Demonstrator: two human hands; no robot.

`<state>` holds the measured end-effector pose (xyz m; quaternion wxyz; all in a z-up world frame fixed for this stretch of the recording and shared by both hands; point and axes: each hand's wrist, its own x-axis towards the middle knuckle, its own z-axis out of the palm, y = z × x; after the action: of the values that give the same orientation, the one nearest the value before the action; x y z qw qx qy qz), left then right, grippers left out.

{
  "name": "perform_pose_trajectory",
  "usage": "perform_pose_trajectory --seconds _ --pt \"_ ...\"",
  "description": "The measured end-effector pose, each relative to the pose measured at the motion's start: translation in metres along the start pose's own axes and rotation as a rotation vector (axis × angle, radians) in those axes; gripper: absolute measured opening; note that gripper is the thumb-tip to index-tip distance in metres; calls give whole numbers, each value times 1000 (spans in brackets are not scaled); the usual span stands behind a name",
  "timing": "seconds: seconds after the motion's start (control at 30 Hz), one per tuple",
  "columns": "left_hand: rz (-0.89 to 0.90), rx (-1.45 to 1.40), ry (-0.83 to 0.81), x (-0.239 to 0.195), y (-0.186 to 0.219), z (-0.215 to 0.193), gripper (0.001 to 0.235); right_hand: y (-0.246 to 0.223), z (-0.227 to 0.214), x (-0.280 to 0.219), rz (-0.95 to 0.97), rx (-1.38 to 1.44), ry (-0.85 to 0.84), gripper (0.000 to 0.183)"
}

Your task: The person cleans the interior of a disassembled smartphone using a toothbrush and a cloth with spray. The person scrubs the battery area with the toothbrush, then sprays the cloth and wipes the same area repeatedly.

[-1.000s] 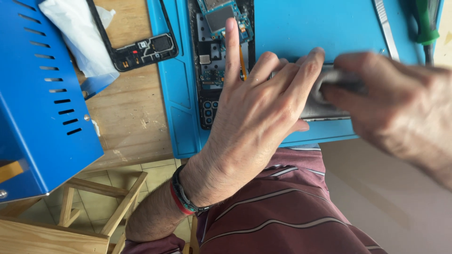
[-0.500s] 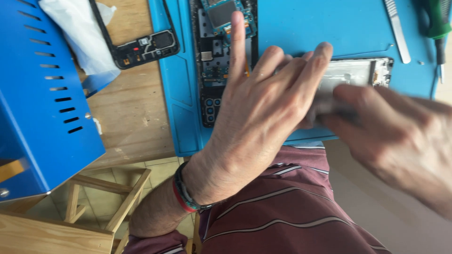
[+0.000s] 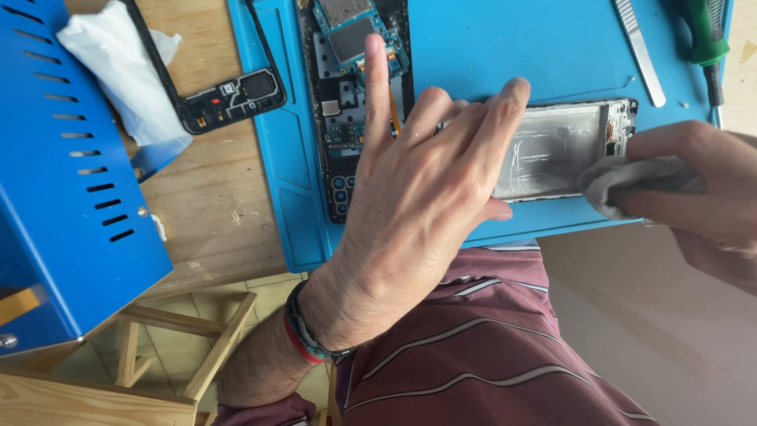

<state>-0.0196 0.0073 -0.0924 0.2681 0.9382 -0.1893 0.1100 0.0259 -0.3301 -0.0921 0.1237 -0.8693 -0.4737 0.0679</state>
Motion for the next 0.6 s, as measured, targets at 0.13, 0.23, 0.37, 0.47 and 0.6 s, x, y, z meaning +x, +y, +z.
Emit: perform_pose_trajectory --seconds 0.13,0.23,0.37,0.47,0.6 --pt "2 7 -18 2 4 -3 115 -47 -22 57 -31 -17 -66 45" --pt "2 4 -21 3 3 -4 97 -54 -24 66 -105 -137 -9 60" --pt "-10 -17 -48 4 2 -1 116 -29 -27 35 -42 -12 -59 39" --pt "1 -15 -29 3 4 -4 103 -45 -19 52 -81 -55 -75 39" --pt "-5 19 -50 6 4 -4 112 -55 -29 64 -139 -104 -46 32"
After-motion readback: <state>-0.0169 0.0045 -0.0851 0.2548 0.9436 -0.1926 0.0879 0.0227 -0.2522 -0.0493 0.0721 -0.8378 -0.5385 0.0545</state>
